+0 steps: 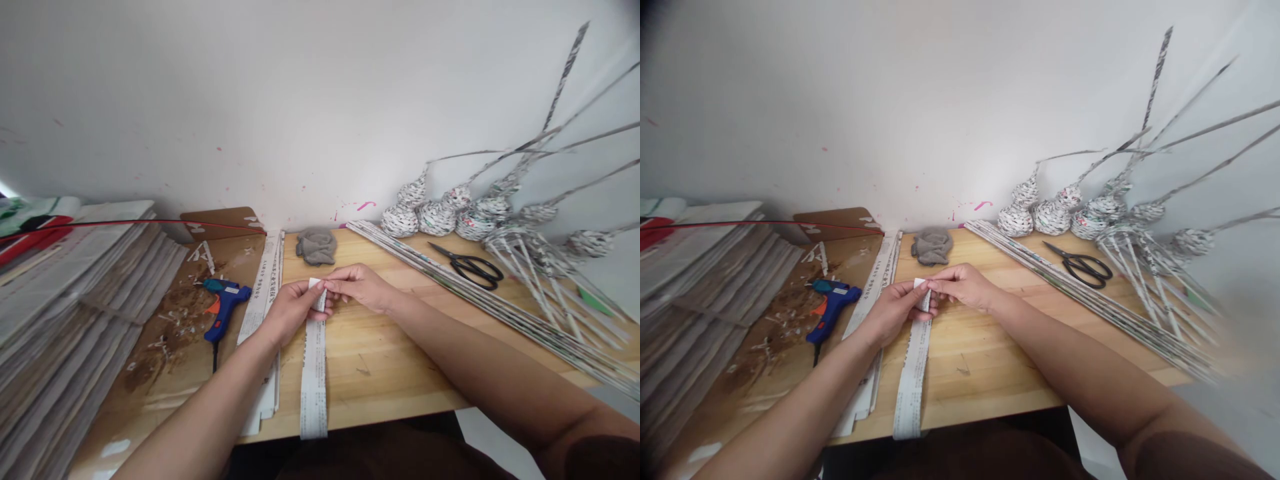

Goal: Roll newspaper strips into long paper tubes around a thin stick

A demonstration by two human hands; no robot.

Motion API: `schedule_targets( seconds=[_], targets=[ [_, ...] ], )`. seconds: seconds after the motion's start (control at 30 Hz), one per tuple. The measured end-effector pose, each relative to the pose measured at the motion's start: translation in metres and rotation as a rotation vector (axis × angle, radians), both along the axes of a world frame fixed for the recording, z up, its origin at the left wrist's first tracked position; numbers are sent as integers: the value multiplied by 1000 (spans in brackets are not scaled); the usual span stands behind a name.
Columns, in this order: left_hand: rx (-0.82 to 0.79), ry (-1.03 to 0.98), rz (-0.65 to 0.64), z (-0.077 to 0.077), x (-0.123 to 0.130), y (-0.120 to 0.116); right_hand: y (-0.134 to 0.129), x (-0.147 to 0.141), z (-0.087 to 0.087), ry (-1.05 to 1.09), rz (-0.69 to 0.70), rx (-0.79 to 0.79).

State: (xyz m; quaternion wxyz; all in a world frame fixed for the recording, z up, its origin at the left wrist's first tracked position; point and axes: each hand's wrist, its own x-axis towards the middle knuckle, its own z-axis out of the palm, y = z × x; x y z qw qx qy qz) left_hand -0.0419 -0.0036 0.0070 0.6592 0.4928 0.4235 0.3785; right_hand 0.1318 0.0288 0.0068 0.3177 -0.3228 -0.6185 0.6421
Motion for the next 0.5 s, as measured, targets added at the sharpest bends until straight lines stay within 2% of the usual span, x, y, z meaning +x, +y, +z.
schedule_targets(
  seconds=[0.23, 0.5],
  targets=[
    [8, 4, -5, 0, 0, 0, 0, -1, 0, -2, -89, -1],
    [-61, -52, -56, -2, 0, -1, 1, 1, 2, -45, -119, -30]
  ],
)
